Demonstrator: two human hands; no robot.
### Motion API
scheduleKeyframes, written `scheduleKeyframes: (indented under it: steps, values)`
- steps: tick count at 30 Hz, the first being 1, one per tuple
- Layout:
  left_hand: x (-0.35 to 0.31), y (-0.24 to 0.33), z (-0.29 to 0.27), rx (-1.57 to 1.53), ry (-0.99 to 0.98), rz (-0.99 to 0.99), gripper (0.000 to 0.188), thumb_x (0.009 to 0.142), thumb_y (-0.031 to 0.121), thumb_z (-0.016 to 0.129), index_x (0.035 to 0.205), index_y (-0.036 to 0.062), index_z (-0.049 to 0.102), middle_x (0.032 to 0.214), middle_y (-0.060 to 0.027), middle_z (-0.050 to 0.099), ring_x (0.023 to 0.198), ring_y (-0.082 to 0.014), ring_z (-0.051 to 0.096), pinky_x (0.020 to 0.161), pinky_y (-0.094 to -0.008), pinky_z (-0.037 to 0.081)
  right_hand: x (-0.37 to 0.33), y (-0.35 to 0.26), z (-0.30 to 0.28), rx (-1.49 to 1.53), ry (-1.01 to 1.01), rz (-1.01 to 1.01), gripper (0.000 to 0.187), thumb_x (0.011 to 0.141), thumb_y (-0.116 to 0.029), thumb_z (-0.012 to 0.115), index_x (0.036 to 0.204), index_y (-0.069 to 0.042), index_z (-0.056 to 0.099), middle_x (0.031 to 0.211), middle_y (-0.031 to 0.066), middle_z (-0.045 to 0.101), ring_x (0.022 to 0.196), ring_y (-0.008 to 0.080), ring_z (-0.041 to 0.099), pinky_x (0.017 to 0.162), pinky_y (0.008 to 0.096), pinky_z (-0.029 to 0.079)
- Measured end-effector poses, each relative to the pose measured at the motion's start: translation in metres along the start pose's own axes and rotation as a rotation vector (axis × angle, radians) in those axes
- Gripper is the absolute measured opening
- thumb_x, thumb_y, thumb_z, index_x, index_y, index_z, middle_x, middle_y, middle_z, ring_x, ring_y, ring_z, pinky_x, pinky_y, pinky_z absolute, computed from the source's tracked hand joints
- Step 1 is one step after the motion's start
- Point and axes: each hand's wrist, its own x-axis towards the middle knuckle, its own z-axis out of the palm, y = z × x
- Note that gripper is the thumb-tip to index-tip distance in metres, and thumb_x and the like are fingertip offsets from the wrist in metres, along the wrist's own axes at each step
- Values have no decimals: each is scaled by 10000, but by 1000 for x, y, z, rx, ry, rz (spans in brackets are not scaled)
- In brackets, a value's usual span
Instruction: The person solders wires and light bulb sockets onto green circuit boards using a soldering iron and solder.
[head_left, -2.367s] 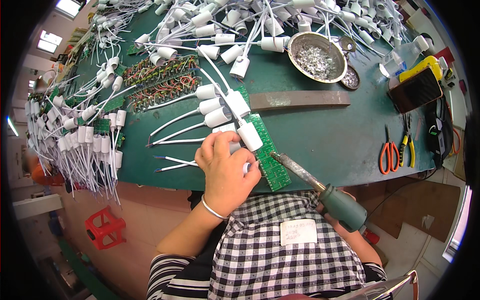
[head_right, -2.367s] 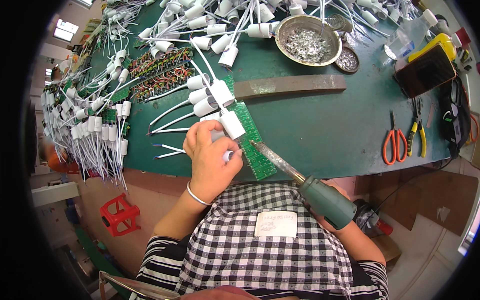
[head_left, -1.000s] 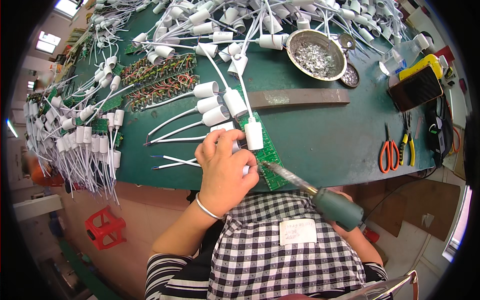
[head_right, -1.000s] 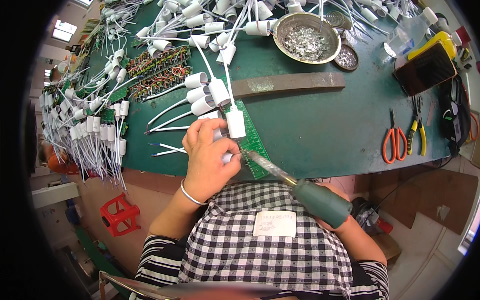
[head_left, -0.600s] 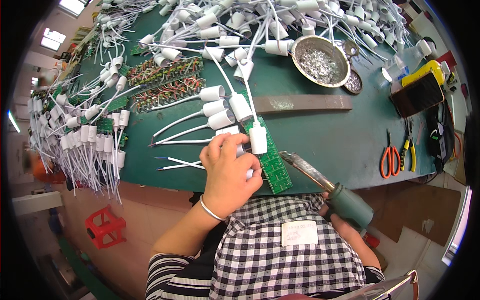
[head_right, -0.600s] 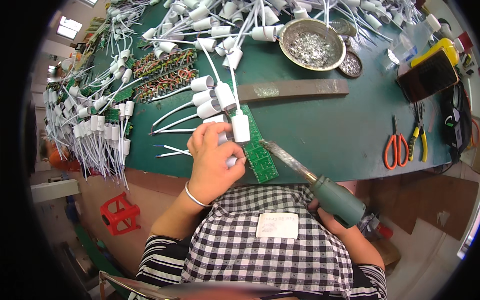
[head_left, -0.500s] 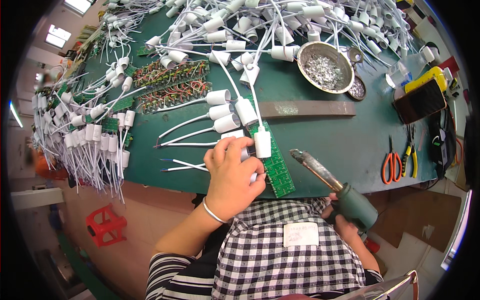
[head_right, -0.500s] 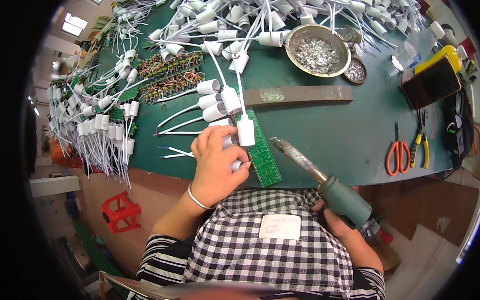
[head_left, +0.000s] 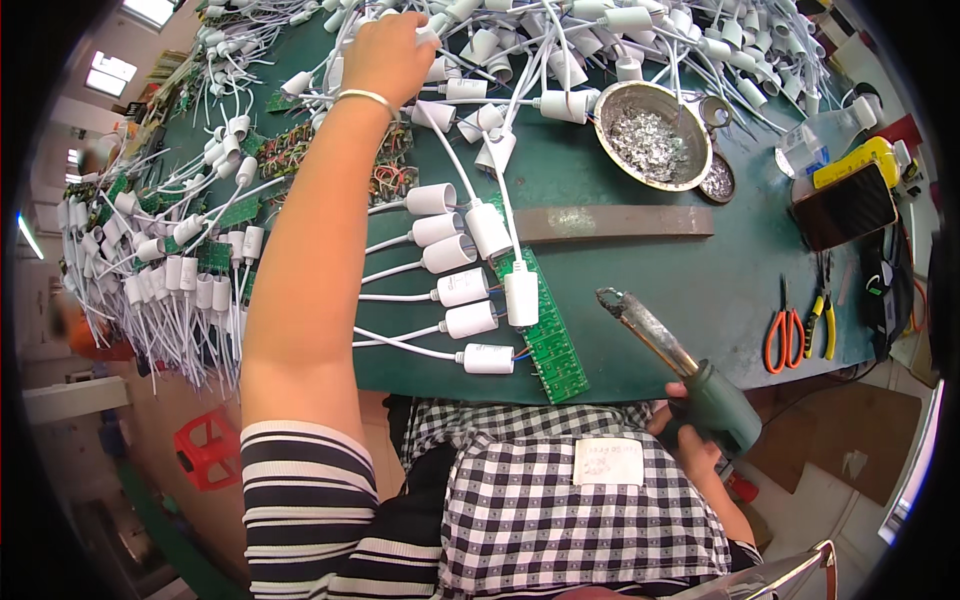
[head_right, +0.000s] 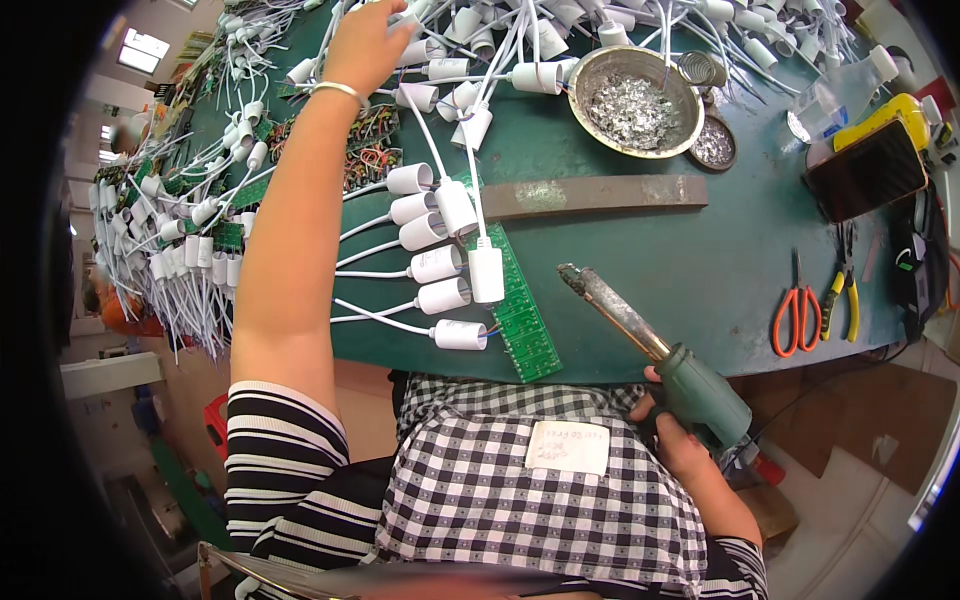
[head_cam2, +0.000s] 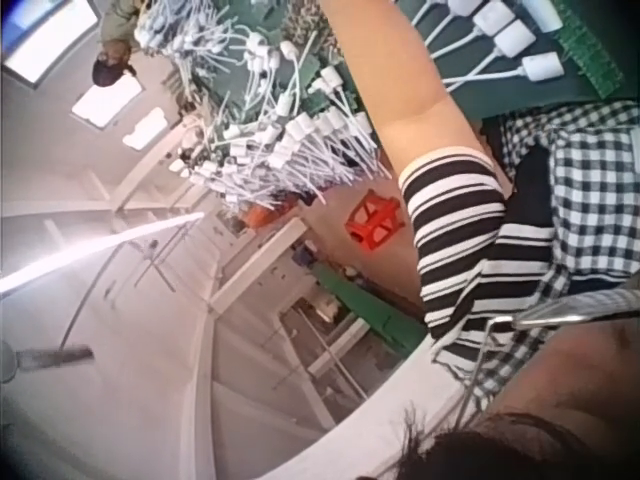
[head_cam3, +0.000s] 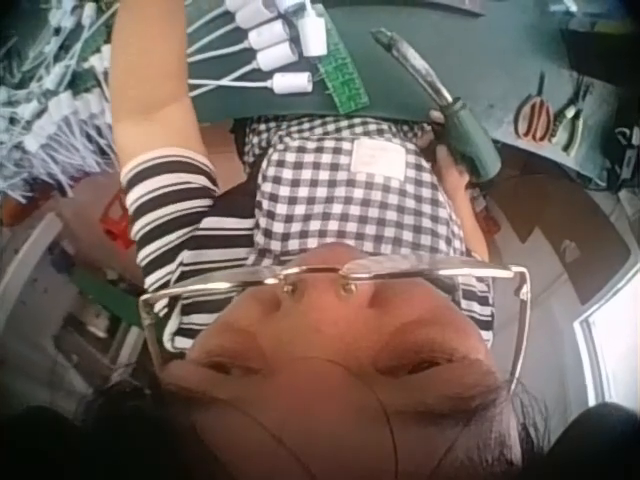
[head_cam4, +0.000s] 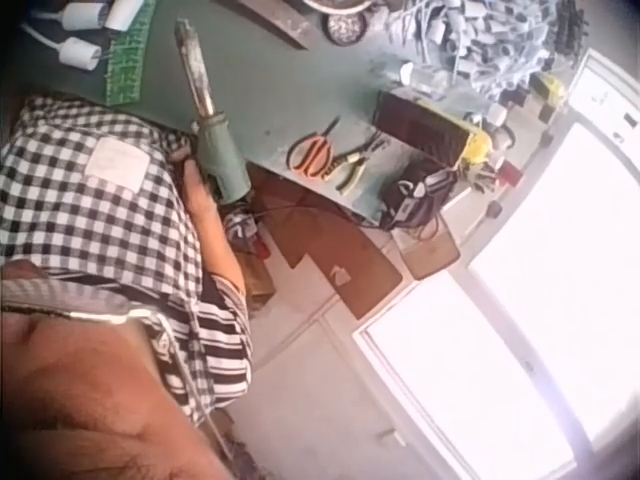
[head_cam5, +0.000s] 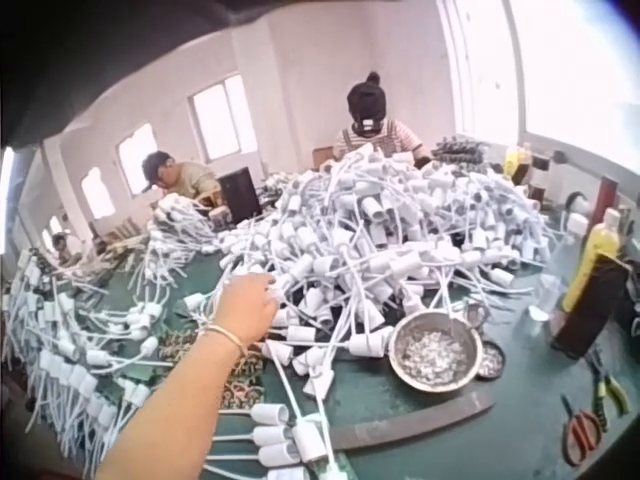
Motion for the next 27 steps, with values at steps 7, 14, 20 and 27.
scheduleKeyframes:
  steps: [7, 14, 20, 27]
  values:
    - [-11, -11, -9, -151, 196, 366, 449, 863, 271, 676, 1248, 109, 511, 1053, -107, 547, 952, -253, 540, 873, -417, 425, -2, 0, 1, 2, -37, -65, 556, 870, -320, 530, 1331, -20, 449, 794, 93, 598, 764, 177, 567, 767, 301, 419]
    - [-173, 130, -137, -316, -184, 412, 368, 750, 146, 672, 1100, 94, 572, 1045, -103, 531, 906, -265, 564, 755, -365, 478, 3, 6, -5, 30, -34, -8, 532, 856, -269, 517, 1328, -31, 451, 799, 104, 606, 768, 187, 573, 817, 324, 425]
    - [-248, 151, -136, -423, -370, 96, 301, 702, 123, 717, 961, 90, 569, 951, -86, 537, 816, -265, 539, 676, -375, 417, 7, -4, 3, -38, -134, -17, 499, 866, -261, 525, 1302, -26, 468, 809, 76, 613, 801, 172, 571, 827, 326, 435]
    - [-262, 153, -109, -350, -79, 116, 212, 694, 95, 710, 865, 91, 584, 919, -63, 545, 788, -262, 525, 680, -378, 378, -2, -5, 1, -92, -128, -56, 462, 840, -207, 545, 1241, 17, 498, 833, 70, 631, 804, 172, 575, 821, 318, 437]
